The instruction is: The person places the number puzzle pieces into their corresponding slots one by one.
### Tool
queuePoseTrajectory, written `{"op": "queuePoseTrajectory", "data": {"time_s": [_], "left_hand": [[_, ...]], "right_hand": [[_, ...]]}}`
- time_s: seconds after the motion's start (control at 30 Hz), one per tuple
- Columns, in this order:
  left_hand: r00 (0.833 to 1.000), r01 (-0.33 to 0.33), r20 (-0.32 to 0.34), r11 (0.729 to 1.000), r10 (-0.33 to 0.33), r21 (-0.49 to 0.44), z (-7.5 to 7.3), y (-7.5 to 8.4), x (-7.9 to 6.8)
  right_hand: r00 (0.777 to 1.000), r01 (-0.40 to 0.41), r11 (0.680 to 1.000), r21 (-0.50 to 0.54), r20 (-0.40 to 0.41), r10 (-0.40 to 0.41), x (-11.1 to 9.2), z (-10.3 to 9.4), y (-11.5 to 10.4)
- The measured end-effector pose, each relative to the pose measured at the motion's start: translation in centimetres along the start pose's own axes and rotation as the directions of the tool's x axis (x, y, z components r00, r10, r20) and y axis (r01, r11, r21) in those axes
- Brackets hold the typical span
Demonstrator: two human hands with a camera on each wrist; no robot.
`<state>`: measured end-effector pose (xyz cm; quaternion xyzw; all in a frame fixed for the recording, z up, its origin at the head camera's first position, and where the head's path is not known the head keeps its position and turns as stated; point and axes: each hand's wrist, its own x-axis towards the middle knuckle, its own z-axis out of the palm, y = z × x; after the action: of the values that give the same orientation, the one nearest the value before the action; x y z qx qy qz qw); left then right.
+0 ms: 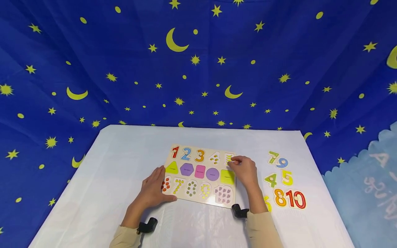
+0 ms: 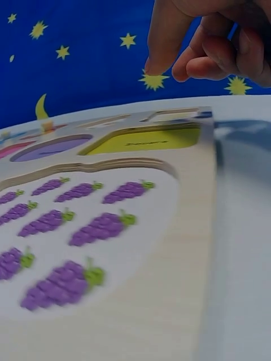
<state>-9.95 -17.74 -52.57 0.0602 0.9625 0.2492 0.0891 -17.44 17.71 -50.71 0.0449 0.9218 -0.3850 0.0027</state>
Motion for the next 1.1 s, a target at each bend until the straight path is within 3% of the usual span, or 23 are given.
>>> {"op": "queuePoseTrajectory", "data": {"time_s": [0.77,1.1], "left_hand": [[1.000,-0.001,0.004,1.000,0.001,-0.008,-0.1,0.0,0.0],[1.000,0.002,0.007,1.000,-0.002,-0.001,-0.1,-0.1,0.1]], "right_hand": [[0.997,-0.068,0.997,-0.047,-0.028,0.066,-1.6,-3.2,2.7],[0.991,-0.129,0.992,-0.011,-0.015,0.129,-2.4,-3.8,4.7]]}}
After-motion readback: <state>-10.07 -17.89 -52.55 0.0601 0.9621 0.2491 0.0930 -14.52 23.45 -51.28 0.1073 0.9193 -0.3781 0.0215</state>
